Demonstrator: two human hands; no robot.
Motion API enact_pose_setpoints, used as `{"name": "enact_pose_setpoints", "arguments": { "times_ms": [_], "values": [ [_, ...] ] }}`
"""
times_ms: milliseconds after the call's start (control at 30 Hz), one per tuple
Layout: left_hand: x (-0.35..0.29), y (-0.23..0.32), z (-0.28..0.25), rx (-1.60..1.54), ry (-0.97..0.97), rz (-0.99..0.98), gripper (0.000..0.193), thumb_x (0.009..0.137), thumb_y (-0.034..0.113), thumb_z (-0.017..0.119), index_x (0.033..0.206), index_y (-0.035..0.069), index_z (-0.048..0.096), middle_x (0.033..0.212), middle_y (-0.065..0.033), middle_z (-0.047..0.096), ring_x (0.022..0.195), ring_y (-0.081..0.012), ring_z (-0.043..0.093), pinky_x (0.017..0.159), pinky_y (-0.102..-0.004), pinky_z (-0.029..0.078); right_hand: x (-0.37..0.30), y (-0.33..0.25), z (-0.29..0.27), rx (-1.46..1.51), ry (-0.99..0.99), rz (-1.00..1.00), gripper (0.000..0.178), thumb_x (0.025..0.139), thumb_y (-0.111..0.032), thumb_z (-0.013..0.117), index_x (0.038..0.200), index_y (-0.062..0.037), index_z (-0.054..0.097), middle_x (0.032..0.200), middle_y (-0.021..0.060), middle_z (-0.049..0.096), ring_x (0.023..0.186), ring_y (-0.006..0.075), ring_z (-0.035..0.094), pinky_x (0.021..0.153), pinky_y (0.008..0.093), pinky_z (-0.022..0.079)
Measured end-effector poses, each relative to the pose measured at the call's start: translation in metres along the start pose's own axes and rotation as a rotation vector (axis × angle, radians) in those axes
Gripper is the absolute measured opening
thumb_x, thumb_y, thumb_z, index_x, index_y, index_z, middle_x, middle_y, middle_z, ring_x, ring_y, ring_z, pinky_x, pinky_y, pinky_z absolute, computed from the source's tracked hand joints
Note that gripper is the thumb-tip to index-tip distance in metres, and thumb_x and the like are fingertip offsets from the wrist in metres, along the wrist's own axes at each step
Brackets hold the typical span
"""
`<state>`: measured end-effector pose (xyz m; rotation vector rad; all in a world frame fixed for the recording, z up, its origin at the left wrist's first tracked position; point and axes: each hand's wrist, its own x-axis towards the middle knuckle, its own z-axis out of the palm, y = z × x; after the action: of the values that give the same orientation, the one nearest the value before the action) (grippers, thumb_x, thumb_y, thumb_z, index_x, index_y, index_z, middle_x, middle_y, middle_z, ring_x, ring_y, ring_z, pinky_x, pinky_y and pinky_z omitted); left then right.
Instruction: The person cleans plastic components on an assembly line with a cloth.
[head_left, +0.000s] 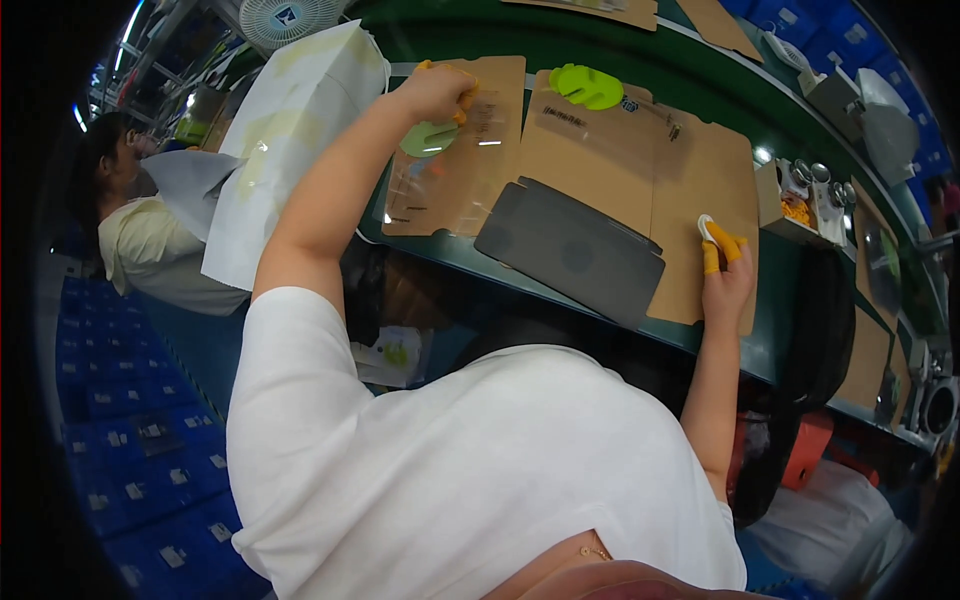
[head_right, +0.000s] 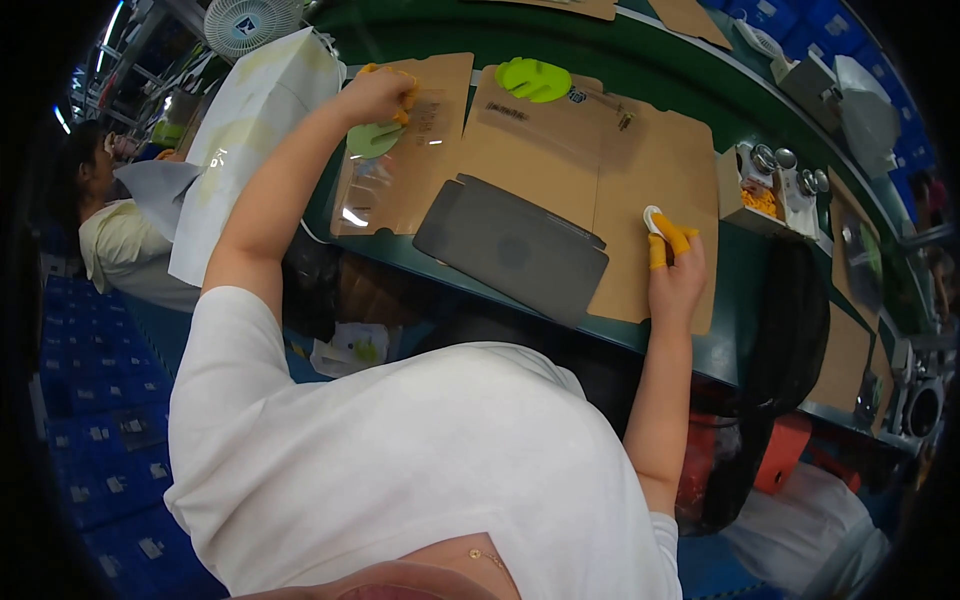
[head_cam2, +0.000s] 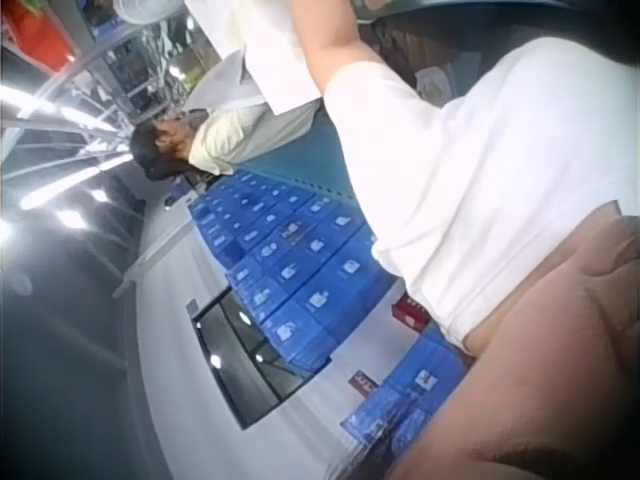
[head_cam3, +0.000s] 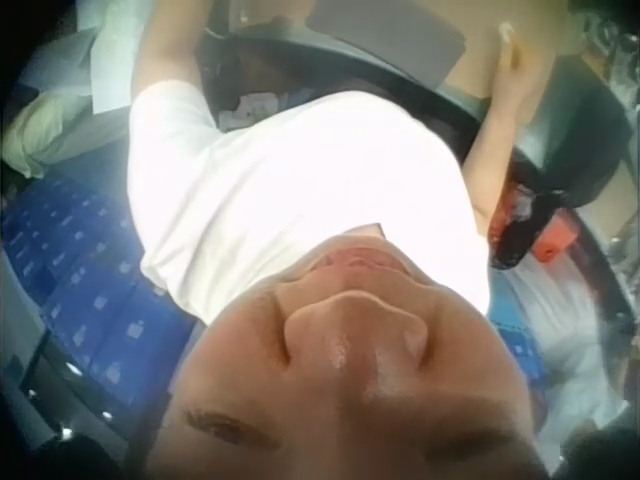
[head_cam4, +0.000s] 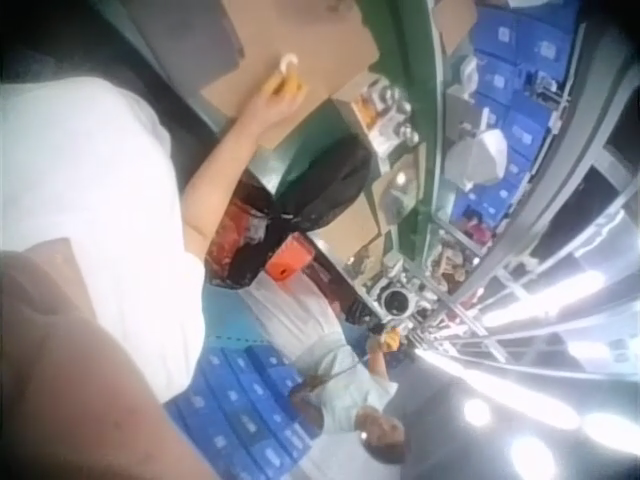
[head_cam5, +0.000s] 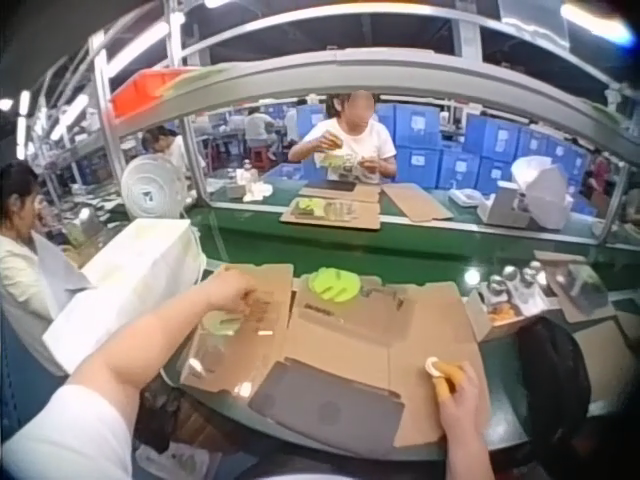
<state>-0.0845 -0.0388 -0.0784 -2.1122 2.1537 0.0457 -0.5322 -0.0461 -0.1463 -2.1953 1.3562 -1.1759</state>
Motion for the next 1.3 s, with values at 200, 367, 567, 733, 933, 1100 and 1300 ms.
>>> {"name": "enact_pose_setpoints", "arguments": {
  "times_ms": [200, 367, 567, 733, 933, 1100, 1300],
  "values": [
    [-0.067, -0.015, -0.109, -0.311, -0.031, -0.085, 0.018, 0.072, 0.0, 0.061, 0.09, 0.002, 0.063, 0.081, -0.0088, 0.064, 0.078, -0.019, 0.061, 0.071, -0.0274, 0.047, 0.0, 0.002, 0.002, 0.056, -0.001, -0.007, 0.018, 0.078, -0.003, 0.062, 0.096, -0.0007, 0.063, 0.09, 0.0099, 0.055, 0.081, 0.0234, 0.057, 0.071, 0.0274, 0.045],
    [-0.136, -0.032, -0.171, -0.844, 0.248, 0.051, 0.023, 0.085, 0.013, 0.059, 0.104, 0.001, 0.06, 0.087, -0.0041, 0.061, 0.077, -0.0102, 0.058, 0.068, -0.0205, 0.046, -0.001, 0.001, -0.002, 0.046, 0.017, 0.01, 0.019, 0.079, -0.003, 0.062, 0.097, -0.0007, 0.063, 0.089, 0.0091, 0.055, 0.081, 0.0213, 0.057, 0.07, 0.0266, 0.045],
    [-0.129, 0.034, -0.108, -1.349, 0.477, 0.027, 0.027, 0.092, 0.018, 0.048, 0.116, 0.004, 0.053, 0.083, -0.0016, 0.057, 0.07, -0.0058, 0.053, 0.063, -0.0165, 0.042, 0.0, 0.022, -0.005, 0.605, 0.132, 0.241, 0.02, 0.081, -0.001, 0.061, 0.1, -0.0008, 0.063, 0.095, 0.0033, 0.057, 0.088, 0.0125, 0.056, 0.077, 0.0215, 0.044],
    [-0.146, 0.105, 0.02, -1.848, 0.296, -0.304, 0.027, 0.092, 0.016, 0.046, 0.116, 0.002, 0.051, 0.084, -0.0061, 0.056, 0.074, -0.0126, 0.054, 0.067, -0.023, 0.045, 0.022, 0.026, -0.035, 0.485, 0.17, 0.23, 0.02, 0.08, -0.002, 0.061, 0.1, 0.0001, 0.062, 0.096, 0.0038, 0.058, 0.087, 0.0114, 0.057, 0.076, 0.0213, 0.044],
    [-0.168, 0.153, 0.079, -2.235, 0.175, -0.509, 0.03, 0.092, 0.011, 0.041, 0.12, 0.003, 0.047, 0.101, -0.0113, 0.057, 0.091, -0.0201, 0.058, 0.081, -0.0292, 0.047, 0.115, 0.056, -0.088, -0.162, 0.323, -0.014, 0.021, 0.081, -0.008, 0.061, 0.1, 0.0006, 0.062, 0.088, 0.0061, 0.062, 0.078, 0.0137, 0.06, 0.07, 0.0225, 0.046],
    [-0.182, 0.168, 0.084, -2.32, 0.053, -0.319, 0.038, 0.091, 0.009, 0.04, 0.127, 0.001, 0.038, 0.114, -0.014, 0.051, 0.102, -0.0211, 0.054, 0.092, -0.0306, 0.041, 0.153, 0.075, -0.07, -0.827, 0.002, -0.071, 0.025, 0.076, -0.013, 0.06, 0.097, -0.0003, 0.062, 0.102, 0.0141, 0.058, 0.088, 0.0288, 0.059, 0.074, 0.037, 0.048],
    [-0.183, 0.18, 0.085, -2.123, 0.093, -0.471, 0.038, 0.091, 0.008, 0.046, 0.128, 0.002, 0.039, 0.102, -0.009, 0.058, 0.09, -0.0138, 0.058, 0.079, -0.0238, 0.046, 0.157, 0.063, -0.08, -0.757, -0.102, -0.04, 0.027, 0.078, -0.01, 0.055, 0.102, 0.0008, 0.062, 0.09, 0.0161, 0.063, 0.079, 0.0301, 0.062, 0.068, 0.0373, 0.049]
  ]
}}
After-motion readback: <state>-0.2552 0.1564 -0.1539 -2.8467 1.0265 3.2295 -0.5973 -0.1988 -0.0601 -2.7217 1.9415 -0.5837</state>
